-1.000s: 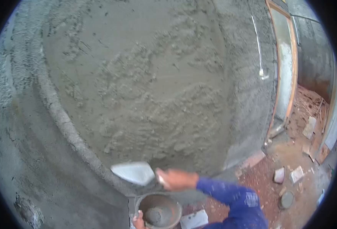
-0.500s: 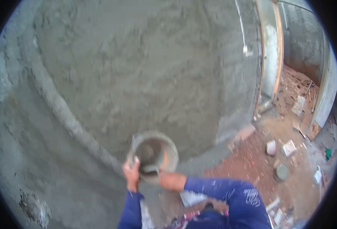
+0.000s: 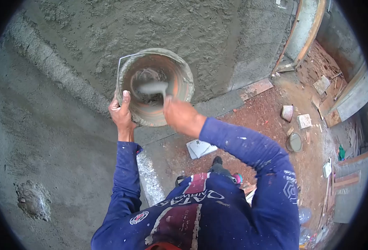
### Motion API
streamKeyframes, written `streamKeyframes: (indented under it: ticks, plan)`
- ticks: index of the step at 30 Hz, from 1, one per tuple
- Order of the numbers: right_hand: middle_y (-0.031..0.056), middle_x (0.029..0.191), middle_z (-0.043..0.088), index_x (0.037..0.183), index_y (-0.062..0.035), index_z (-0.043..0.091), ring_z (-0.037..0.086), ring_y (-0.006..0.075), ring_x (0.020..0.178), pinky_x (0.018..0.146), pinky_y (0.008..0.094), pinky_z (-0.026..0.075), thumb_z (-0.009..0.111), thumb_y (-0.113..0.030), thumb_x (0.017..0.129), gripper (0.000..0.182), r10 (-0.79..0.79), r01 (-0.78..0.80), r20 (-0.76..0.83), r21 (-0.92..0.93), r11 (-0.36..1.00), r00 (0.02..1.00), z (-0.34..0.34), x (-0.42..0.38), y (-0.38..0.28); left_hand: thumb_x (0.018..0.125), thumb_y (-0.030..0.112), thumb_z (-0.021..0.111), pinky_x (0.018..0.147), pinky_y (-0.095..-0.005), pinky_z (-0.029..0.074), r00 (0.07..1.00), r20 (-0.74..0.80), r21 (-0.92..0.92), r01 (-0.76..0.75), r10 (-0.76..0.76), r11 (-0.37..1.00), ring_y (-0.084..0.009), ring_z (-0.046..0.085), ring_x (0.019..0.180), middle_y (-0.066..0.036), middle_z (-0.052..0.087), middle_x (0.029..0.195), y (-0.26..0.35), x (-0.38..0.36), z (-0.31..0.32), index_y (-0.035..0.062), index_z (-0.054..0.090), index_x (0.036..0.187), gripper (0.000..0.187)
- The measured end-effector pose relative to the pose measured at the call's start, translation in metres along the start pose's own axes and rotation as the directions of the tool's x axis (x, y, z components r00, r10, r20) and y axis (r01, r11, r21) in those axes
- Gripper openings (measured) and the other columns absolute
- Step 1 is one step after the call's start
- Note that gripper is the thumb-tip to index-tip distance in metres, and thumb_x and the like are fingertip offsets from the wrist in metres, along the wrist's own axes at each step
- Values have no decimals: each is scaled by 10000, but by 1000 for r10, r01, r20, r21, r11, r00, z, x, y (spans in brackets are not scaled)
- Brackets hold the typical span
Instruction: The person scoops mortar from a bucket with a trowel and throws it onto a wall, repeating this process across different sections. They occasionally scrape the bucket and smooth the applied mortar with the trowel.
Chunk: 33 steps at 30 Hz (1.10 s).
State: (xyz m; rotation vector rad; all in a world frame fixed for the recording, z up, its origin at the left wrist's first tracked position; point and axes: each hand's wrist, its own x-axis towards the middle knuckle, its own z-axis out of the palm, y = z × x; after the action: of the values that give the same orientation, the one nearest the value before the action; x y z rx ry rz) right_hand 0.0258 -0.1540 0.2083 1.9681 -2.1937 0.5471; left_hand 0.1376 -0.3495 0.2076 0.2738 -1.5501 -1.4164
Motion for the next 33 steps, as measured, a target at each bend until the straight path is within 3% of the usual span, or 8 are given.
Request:
streamKeyframes:
  ticks: [3, 5, 12, 15, 17, 22, 25, 33]
  plan:
    - [183, 797, 657, 823, 37, 630, 655, 392, 707, 640, 418, 556, 599, -137, 804, 177, -353, 337, 122, 130, 932, 928, 0, 15, 20, 930, 216, 691, 681, -261, 455, 996, -75, 23, -49, 51, 999, -82, 540, 752, 9, 626, 859, 9, 9, -7, -5, 688, 1034, 244]
    - [169, 808, 672, 707, 20, 634, 661, 378, 742, 661, 408, 560, 618, -136, 775, 171, 85, -109, 213, 104, 989, 973, -41, 31, 28, 935, 217, 685, 675, -250, 443, 997, -75, 113, 1, 7, 994, -75, 524, 751, 12, 612, 853, 17, -7, -9, -11, 690, 1021, 245]
    - [182, 768, 641, 897, 21, 637, 663, 332, 635, 568, 443, 552, 589, -129, 829, 171, -306, 291, -18, -266, 919, 952, -8, 27, -26, 935, 247, 687, 843, -253, 444, 987, 6, 87, -159, 159, 983, -96, 553, 948, -43, 652, 1082, 30, 3, 2, -20, 615, 1262, 428]
    - [187, 792, 625, 1002, 67, 592, 668, 316, 643, 552, 420, 554, 538, -100, 864, 224, 32, -14, 260, -72, 997, 965, -27, 29, -18, 948, 223, 673, 772, -240, 451, 988, -74, 53, -132, 135, 990, -75, 547, 854, 9, 646, 970, 23, 6, -11, -10, 646, 1207, 350]
    - [158, 817, 647, 929, 7, 627, 688, 297, 678, 581, 414, 579, 511, -121, 901, 175, 189, -212, -114, -239, 948, 975, -33, 41, -13, 949, 217, 673, 780, -244, 453, 984, -77, 84, -156, 163, 984, -76, 550, 858, 9, 649, 974, 16, 6, -8, -6, 657, 1177, 319]
    - [223, 853, 648, 1097, 110, 542, 692, 335, 697, 558, 424, 571, 470, -55, 899, 268, 14, 42, 286, -186, 982, 958, -14, 13, -6, 945, 212, 679, 781, -227, 435, 995, -28, -7, -94, 93, 996, -70, 540, 852, 24, 648, 964, 26, 2, -7, -7, 668, 1143, 296]
    - [205, 805, 652, 1115, 127, 539, 671, 338, 643, 565, 429, 564, 474, -84, 884, 319, 12, -41, -140, -204, 978, 990, 2, 22, 10, 935, 176, 675, 900, -261, 442, 976, -16, 122, -214, 217, 969, -109, 570, 999, -65, 669, 1143, 36, -4, 4, -37, 603, 1273, 406]
    - [208, 751, 634, 984, 72, 558, 660, 343, 687, 583, 450, 544, 464, -101, 888, 219, -186, 136, -224, -221, 966, 957, 36, -5, 5, 934, 189, 673, 967, -297, 438, 975, -3, 163, -219, 223, 962, -154, 599, 1068, -94, 668, 1191, 32, -11, -1, -53, 589, 1282, 433]
